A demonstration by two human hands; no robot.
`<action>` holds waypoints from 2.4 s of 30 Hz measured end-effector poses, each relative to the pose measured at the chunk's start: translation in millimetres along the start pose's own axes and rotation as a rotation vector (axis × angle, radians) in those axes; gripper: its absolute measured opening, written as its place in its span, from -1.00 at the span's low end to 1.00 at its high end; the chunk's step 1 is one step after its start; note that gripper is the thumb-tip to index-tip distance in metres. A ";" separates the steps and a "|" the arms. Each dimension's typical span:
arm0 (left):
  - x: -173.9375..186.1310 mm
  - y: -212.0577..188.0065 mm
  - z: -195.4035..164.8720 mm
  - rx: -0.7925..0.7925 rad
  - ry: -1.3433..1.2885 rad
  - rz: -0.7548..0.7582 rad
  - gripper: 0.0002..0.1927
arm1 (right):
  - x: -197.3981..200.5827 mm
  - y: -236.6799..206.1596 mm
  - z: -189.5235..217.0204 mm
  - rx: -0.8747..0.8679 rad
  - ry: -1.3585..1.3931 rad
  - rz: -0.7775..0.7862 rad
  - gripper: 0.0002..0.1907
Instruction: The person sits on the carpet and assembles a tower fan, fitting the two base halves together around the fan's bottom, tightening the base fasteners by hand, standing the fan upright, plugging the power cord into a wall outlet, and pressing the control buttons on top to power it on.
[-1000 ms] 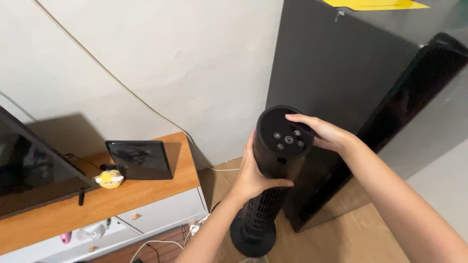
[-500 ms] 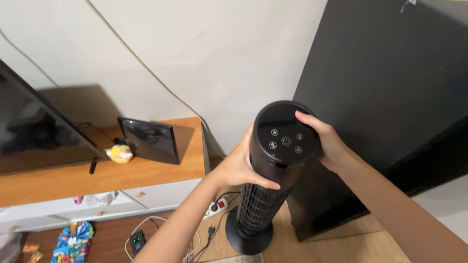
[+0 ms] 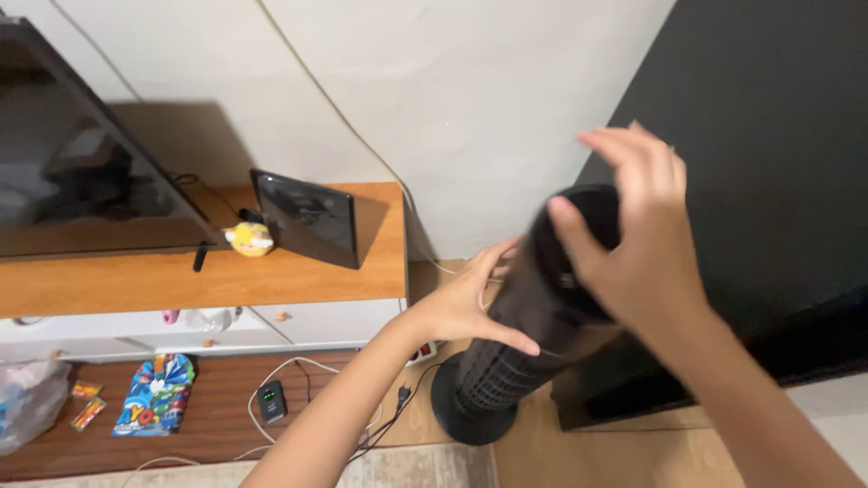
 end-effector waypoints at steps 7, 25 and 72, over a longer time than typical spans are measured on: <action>42.0 -47.9 146.7 0.097 -0.344 -0.093 -0.34 | -86.8 -34.7 100.9 0.208 0.185 0.078 -0.64; -46.0 -236.7 507.8 0.586 -0.009 -0.609 -0.68 | -485.7 -390.2 -6.3 -0.243 0.317 0.383 -0.72; -91.9 -286.7 554.2 0.667 -0.162 -0.996 -0.62 | -622.4 -453.7 -54.0 -0.311 0.230 0.698 -0.79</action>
Point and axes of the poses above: each hand's wrist, its own y-axis towards the middle knuckle, its own x-axis out of the back of the hand, z = x × y, the point moved 1 cm from there along y, towards the middle knuckle, and after that the axes turned 4 degrees about -z, right-handed, at the moved point
